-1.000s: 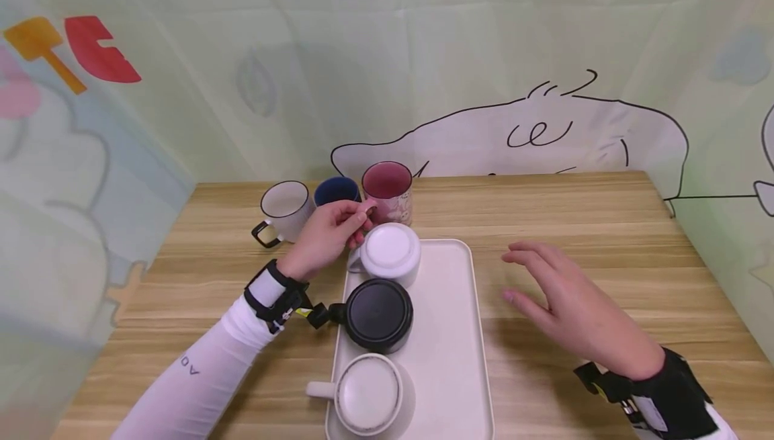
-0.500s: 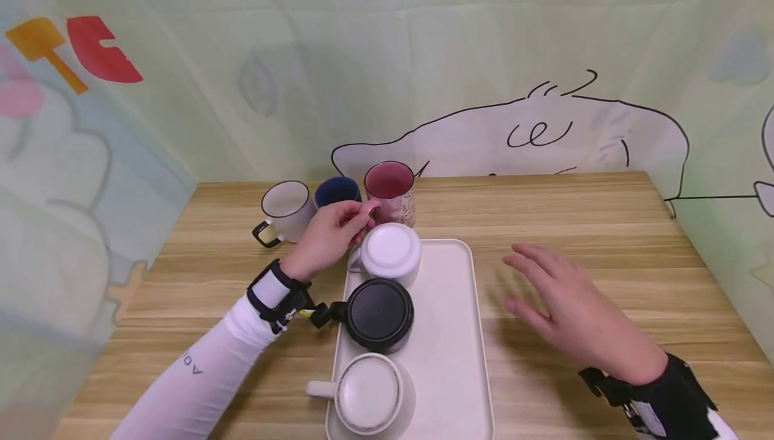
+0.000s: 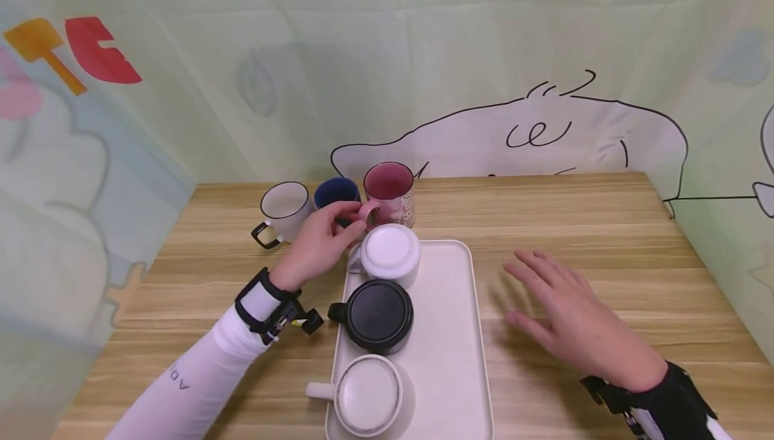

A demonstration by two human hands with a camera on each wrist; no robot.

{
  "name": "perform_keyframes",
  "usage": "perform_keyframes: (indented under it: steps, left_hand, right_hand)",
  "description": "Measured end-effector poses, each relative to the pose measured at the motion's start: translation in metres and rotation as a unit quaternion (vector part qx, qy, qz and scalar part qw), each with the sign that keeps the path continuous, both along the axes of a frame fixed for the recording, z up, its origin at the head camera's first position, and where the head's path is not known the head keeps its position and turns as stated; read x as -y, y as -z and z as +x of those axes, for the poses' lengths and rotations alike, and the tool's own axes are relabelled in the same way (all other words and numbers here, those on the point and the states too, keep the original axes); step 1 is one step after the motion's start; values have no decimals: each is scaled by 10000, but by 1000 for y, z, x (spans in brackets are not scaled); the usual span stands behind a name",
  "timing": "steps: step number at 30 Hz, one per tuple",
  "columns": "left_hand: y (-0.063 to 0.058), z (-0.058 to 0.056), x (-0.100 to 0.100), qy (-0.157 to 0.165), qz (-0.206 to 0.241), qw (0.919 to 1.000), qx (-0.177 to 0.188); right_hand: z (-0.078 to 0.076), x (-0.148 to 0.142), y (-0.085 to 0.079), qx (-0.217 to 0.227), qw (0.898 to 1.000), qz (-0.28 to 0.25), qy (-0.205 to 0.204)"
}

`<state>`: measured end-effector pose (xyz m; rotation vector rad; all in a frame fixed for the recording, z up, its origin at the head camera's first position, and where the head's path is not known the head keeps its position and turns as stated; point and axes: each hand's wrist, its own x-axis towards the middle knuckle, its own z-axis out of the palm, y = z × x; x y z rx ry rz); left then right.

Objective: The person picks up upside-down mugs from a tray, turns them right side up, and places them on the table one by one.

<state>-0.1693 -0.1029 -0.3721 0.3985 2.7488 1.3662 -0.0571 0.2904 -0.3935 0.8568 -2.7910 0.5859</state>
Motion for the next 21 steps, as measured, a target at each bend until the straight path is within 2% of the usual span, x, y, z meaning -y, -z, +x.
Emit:
perform_keyframes:
  steps: [11, 15, 21]
  left_hand:
    - [-1, 20, 17, 6, -47, 9997, -243]
    - [-1, 27, 21, 58, -235, 9987, -442]
    - [5, 34, 25, 224, -491, 9960, -709]
  right_hand:
    - [4, 0, 2, 110, 9999, 9, 77]
    - [4, 1, 2, 182, 9998, 55, 102]
    - [4, 2, 3, 155, 9998, 76, 74]
